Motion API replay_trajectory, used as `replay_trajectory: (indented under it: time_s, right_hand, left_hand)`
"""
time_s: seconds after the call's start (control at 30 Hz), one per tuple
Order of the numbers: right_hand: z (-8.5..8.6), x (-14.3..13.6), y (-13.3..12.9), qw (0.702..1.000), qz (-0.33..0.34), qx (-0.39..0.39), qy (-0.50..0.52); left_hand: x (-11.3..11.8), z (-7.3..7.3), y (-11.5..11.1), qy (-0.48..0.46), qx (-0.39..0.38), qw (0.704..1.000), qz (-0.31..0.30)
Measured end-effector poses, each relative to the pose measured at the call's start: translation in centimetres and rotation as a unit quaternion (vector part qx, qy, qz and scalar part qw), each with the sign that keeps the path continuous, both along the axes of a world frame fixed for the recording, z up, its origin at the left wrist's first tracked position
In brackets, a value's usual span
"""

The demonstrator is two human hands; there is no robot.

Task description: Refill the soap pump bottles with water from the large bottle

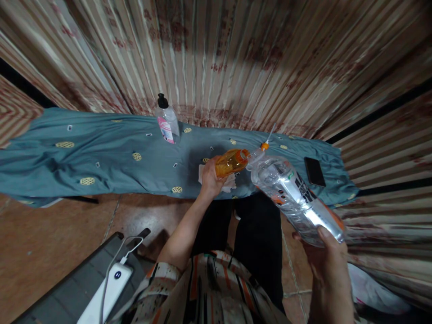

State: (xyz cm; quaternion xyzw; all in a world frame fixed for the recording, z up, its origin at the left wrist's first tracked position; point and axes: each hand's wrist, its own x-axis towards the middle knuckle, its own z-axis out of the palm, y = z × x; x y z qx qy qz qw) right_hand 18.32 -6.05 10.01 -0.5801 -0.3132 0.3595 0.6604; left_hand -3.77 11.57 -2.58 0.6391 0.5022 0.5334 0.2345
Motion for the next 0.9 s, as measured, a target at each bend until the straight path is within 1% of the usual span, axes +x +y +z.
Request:
replay_trajectory:
  time_s: [0.23,0.4,0.5,0.9]
  right_hand:
    - [-0.3,0.45,-0.09,1.0,0.008,0.005,-0.002]
    - [-0.04,0.03,-0.14,1.0,0.001,0.01,-0.007]
    - [0.06,-0.01,-0.05,1.0,0.004,0.004,-0.005]
    - [-0.22,0.23,0.09,1.0,0.006,-0.003,0.0]
  left_hand:
    - [-0.24,0.27,-0.11,0.005,0.01,1.0,-0.005]
    - [-0.17,0.05,0.01,0.007,0.01,1.0,0.006]
    - [-0.18,-0.02,0.05,0.009,0.009,1.0,-0.002]
    - [-0.21,-0.14,0.08,0.009,0.02,1.0,-0.002]
